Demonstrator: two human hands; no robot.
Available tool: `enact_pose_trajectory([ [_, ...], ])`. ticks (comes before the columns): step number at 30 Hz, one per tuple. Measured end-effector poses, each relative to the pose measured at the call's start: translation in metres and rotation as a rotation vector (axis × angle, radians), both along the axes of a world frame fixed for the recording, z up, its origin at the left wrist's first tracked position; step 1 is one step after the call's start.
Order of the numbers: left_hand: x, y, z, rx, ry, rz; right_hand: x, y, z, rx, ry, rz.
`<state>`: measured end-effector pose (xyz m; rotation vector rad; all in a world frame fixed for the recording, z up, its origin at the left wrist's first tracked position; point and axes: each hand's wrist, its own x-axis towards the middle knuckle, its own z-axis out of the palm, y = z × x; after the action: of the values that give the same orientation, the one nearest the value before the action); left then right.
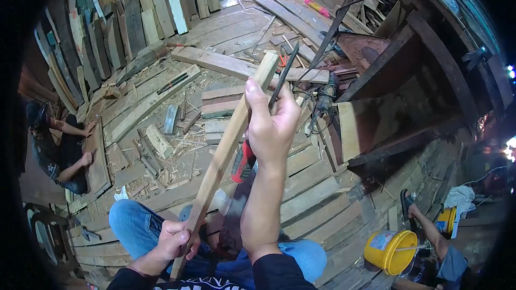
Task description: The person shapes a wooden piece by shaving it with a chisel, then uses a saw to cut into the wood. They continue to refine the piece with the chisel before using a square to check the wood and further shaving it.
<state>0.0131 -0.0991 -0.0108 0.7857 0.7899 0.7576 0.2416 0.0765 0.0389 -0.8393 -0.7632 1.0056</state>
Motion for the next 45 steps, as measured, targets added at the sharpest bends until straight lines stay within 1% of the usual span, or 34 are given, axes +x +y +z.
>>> enact_pose_trajectory([
  [1, 0.000, 0.001, 0.001, -0.008, 0.034, -0.002, 0.000, 0.003, -0.002, -0.008, 0.004, 0.003],
  [2, 0.000, 0.004, 0.002, -0.024, 0.042, 0.001, -0.002, 0.010, -0.006, -0.010, -0.072, -0.058],
  [4, 0.005, 0.018, 0.001, -0.078, 0.150, 0.012, -0.008, 0.019, -0.014, -0.067, -0.181, -0.144],
  [6, 0.009, 0.043, -0.004, -0.027, 0.337, -0.003, -0.006, 0.033, -0.037, -0.305, -0.533, -0.164],
  [8, 0.015, 0.068, -0.026, -0.166, 0.354, 0.151, -0.014, 0.037, -0.056, -0.302, -0.823, -0.228],
  [9, 0.018, 0.081, -0.036, -0.148, 0.356, 0.168, -0.015, 0.044, -0.071, -0.417, -0.845, -0.121],
  [10, 0.019, 0.092, -0.049, -0.135, 0.360, 0.185, -0.016, 0.053, -0.094, -0.459, -0.858, -0.042],
  [12, 0.022, 0.114, -0.090, -0.145, 0.373, 0.219, -0.024, 0.061, -0.127, -0.575, -0.807, 0.050],
  [13, 0.024, 0.124, -0.113, -0.214, 0.402, 0.227, -0.032, 0.059, -0.134, -0.644, -0.791, 0.065],
  [14, 0.023, 0.133, -0.134, -0.273, 0.431, 0.226, -0.037, 0.057, -0.145, -0.654, -0.793, 0.086],
  [16, 0.015, 0.142, -0.185, -0.328, 0.425, 0.221, -0.043, 0.052, -0.183, -0.764, -0.482, 0.272],
  [17, 0.012, 0.143, -0.200, -0.369, 0.411, 0.208, -0.043, 0.048, -0.206, -0.775, -0.330, 0.342],
  [18, 0.009, 0.144, -0.205, -0.376, 0.413, 0.203, -0.046, 0.041, -0.222, -0.848, -0.189, 0.396],
  [20, 0.004, 0.140, -0.216, -0.457, 0.379, 0.222, -0.045, 0.036, -0.287, -0.941, 0.156, 0.535],
  [22, -0.003, 0.148, -0.231, -0.458, 0.414, 0.207, -0.053, 0.013, -0.288, -0.915, 0.229, 0.570],
  [23, -0.004, 0.153, -0.236, -0.414, 0.368, 0.211, -0.057, 0.002, -0.284, -0.894, 0.309, 0.585],
  [24, -0.005, 0.159, -0.239, -0.369, 0.324, 0.218, -0.063, -0.004, -0.277, -0.901, 0.307, 0.592],
  [26, -0.008, 0.176, -0.242, -0.374, 0.276, 0.253, -0.073, -0.012, -0.267, -0.969, 0.378, 0.622],
  [27, -0.008, 0.184, -0.246, -0.368, 0.275, 0.313, -0.073, -0.015, -0.268, -0.908, 0.399, 0.739],
  [28, -0.009, 0.192, -0.250, -0.360, 0.272, 0.367, -0.072, -0.018, -0.268, -0.912, 0.397, 0.738],
  [30, -0.007, 0.195, -0.261, -0.377, 0.231, 0.382, -0.070, -0.027, -0.266, -0.887, 0.450, 0.661],
  [32, -0.005, 0.194, -0.271, -0.421, 0.126, 0.414, -0.068, -0.033, -0.259, -0.918, 0.453, 0.624],
  [33, -0.004, 0.190, -0.270, -0.491, 0.052, 0.378, -0.069, -0.039, -0.250, -0.947, 0.390, 0.529],
  [34, -0.003, 0.184, -0.272, -0.501, 0.049, 0.360, -0.069, -0.044, -0.241, -0.975, 0.326, 0.431],
  [36, 0.002, 0.174, -0.276, -0.487, 0.014, 0.363, -0.068, -0.052, -0.223, -0.984, 0.297, 0.413],
  [38, 0.007, 0.163, -0.266, -0.485, 0.003, 0.337, -0.072, -0.064, -0.205, -0.987, 0.234, 0.354],
  [39, 0.010, 0.159, -0.259, -0.514, 0.012, 0.329, -0.067, -0.072, -0.199, -0.985, 0.205, 0.435],
  [40, 0.013, 0.157, -0.252, -0.536, 0.020, 0.323, -0.072, -0.079, -0.179, -1.018, 0.081, 0.424],
  [41, 0.015, 0.157, -0.243, -0.535, 0.029, 0.325, -0.067, -0.085, -0.179, -1.004, 0.004, 0.479],
  [42, 0.016, 0.159, -0.249, -0.537, 0.020, 0.327, -0.063, -0.091, -0.180, -0.991, -0.072, 0.534],
  [43, 0.017, 0.160, -0.259, -0.540, -0.035, 0.323, -0.064, -0.096, -0.177, -0.993, -0.080, 0.533],
  [44, 0.018, 0.161, -0.268, -0.543, -0.088, 0.321, -0.067, -0.100, -0.173, -0.990, -0.186, 0.517],
  [45, 0.021, 0.163, -0.255, -0.557, -0.092, 0.312, -0.070, -0.104, -0.170, -0.986, -0.290, 0.497],
])
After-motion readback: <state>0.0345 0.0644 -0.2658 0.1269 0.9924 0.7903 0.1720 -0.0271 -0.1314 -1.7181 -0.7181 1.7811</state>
